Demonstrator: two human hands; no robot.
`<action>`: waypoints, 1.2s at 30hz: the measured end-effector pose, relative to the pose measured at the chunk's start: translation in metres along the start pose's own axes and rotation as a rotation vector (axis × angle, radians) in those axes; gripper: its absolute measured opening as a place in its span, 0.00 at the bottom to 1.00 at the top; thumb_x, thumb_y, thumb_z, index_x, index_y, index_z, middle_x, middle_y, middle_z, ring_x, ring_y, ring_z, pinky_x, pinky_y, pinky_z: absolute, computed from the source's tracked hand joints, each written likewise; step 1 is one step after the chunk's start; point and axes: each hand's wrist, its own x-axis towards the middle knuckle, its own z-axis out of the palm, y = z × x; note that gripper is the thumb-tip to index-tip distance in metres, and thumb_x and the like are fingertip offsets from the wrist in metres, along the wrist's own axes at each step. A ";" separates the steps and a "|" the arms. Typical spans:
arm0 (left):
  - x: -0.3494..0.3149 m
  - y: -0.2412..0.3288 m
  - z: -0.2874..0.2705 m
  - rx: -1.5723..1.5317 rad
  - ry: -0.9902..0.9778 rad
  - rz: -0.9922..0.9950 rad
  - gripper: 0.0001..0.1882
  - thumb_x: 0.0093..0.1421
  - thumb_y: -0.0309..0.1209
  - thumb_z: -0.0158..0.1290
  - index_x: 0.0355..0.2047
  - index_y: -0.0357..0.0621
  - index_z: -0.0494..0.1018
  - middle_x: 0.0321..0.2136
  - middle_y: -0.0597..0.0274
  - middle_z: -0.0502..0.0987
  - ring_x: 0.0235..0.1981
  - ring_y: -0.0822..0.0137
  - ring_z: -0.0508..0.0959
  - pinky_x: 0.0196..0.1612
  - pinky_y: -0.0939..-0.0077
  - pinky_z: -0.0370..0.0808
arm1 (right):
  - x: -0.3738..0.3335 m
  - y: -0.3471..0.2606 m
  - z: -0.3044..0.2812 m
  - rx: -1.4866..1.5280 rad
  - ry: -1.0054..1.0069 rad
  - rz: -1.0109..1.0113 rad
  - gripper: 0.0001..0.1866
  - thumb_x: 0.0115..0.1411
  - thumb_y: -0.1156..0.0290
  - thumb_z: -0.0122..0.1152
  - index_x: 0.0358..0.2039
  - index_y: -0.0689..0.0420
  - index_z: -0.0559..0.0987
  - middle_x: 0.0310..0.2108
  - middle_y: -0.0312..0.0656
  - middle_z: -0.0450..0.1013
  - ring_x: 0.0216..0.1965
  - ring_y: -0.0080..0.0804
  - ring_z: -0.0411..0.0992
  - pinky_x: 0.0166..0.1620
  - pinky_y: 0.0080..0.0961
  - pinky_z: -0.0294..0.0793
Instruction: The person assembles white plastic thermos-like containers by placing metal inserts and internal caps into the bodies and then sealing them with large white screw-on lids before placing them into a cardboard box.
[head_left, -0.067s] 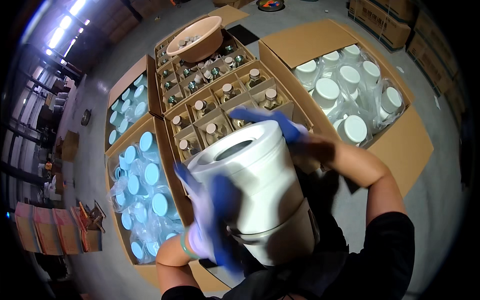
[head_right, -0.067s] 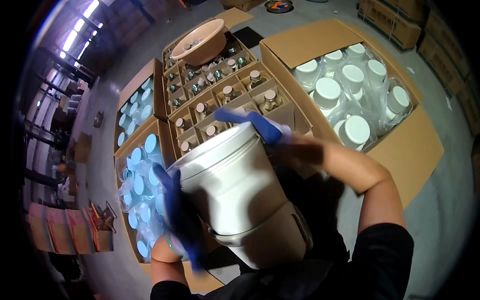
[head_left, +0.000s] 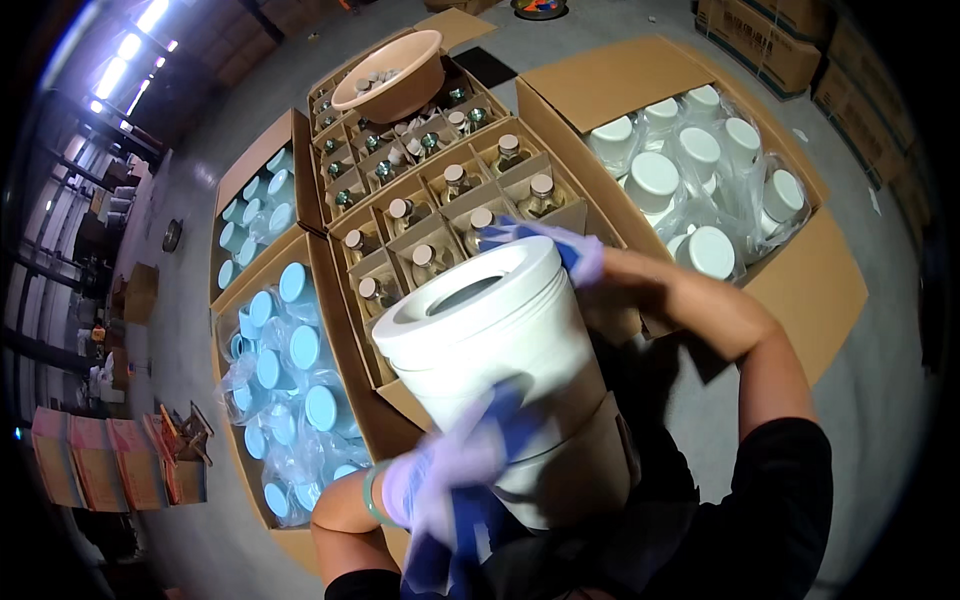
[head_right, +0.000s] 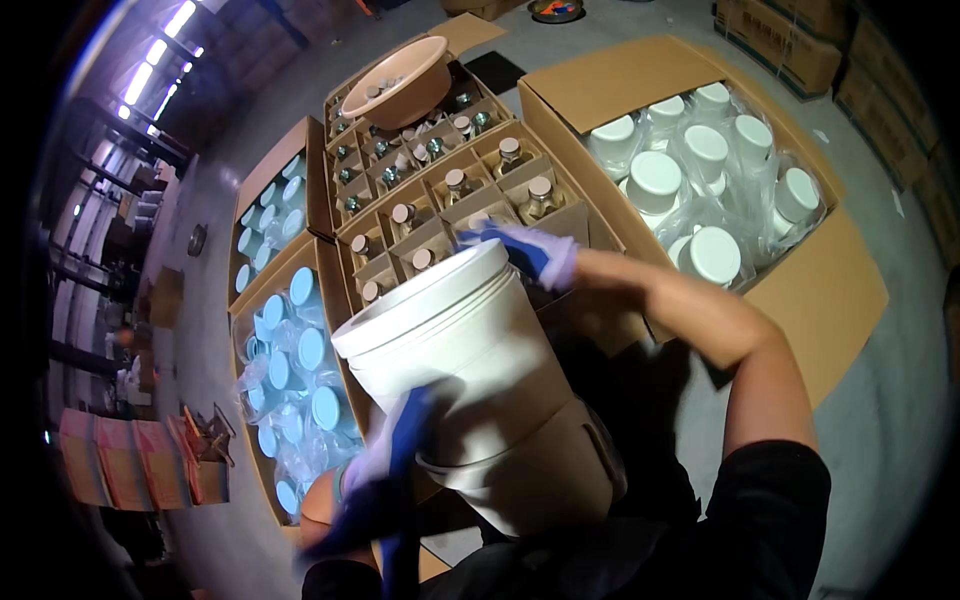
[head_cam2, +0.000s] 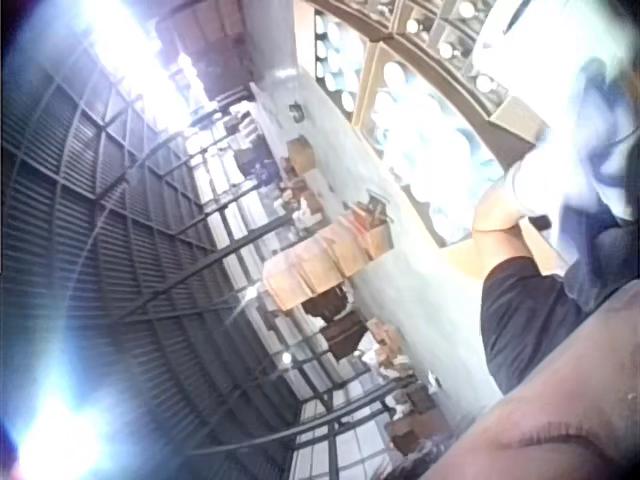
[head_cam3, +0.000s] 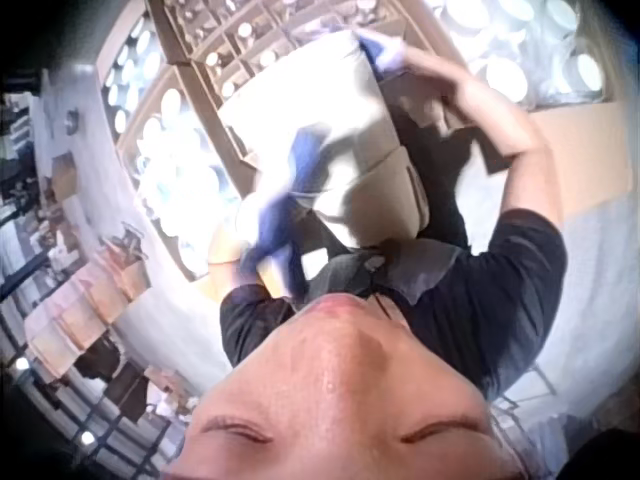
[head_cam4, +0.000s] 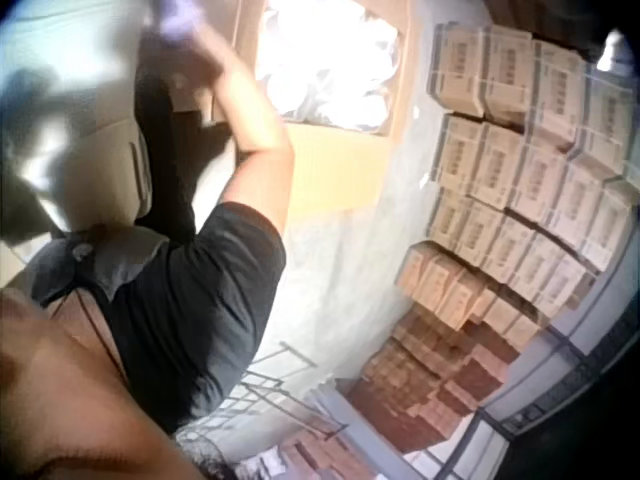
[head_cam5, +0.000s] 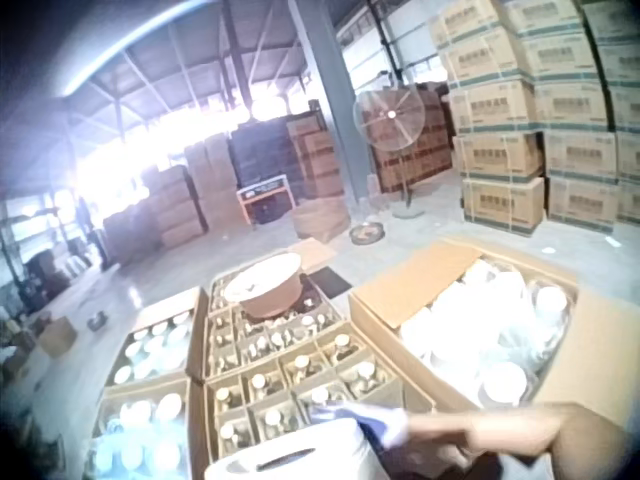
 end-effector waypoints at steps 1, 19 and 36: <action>0.000 -0.003 -0.015 0.012 0.032 -0.065 0.31 0.67 0.37 0.45 0.67 0.41 0.51 0.62 0.53 0.63 0.63 0.61 0.64 0.66 0.64 0.56 | 0.026 -0.032 0.000 0.389 0.095 0.203 0.32 0.68 0.60 0.52 0.67 0.62 0.59 0.68 0.46 0.58 0.69 0.37 0.55 0.70 0.35 0.50; 0.023 -0.273 -0.011 -1.181 0.185 -0.972 0.21 0.71 0.42 0.45 0.52 0.36 0.73 0.44 0.53 0.80 0.46 0.62 0.80 0.52 0.67 0.79 | -0.013 0.174 -0.026 -0.492 0.429 1.120 0.40 0.58 0.49 0.62 0.66 0.54 0.62 0.62 0.54 0.64 0.62 0.51 0.63 0.64 0.39 0.63; 0.067 -0.241 0.095 -1.640 -0.158 -1.340 0.46 0.60 0.67 0.47 0.64 0.43 0.56 0.56 0.39 0.69 0.57 0.42 0.71 0.60 0.47 0.68 | 0.086 -0.074 -0.102 -0.765 0.352 0.235 0.49 0.46 0.65 0.73 0.67 0.54 0.58 0.45 0.55 0.73 0.46 0.54 0.70 0.53 0.41 0.68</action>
